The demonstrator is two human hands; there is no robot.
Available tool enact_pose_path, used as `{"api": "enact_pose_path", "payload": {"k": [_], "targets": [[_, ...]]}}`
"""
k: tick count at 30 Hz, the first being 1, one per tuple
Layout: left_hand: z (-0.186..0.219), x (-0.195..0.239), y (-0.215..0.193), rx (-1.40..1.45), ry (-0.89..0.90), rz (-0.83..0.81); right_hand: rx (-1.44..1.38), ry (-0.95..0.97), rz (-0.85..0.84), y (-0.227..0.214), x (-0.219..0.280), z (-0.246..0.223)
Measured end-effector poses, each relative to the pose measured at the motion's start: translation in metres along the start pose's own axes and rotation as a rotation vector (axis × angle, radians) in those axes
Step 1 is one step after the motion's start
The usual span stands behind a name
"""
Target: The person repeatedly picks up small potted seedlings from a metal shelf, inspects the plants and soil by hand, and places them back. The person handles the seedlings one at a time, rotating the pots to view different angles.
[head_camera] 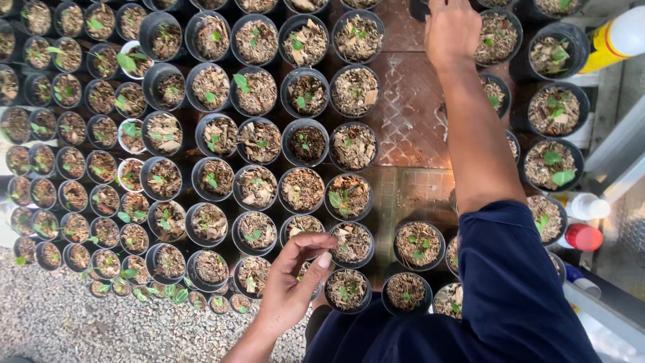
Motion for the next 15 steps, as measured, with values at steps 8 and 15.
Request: {"api": "enact_pose_path", "payload": {"k": [8,15], "targets": [[0.004,-0.004,0.004,-0.083,0.031,-0.014,0.028,-0.017,0.042,-0.004,-0.015,-0.006],[0.014,0.007,0.005,-0.257,0.142,-0.093,-0.171,-0.116,0.103,-0.12,0.019,-0.048]]}}
Point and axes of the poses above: each hand's wrist, its own x-axis away from the middle knuckle, its own y-axis out of the palm, z = x × y, the point moved 5 cm from there along -x, towards the middle knuckle, and after that the axes turned 7 degrees about -z, right-handed, at the moved point
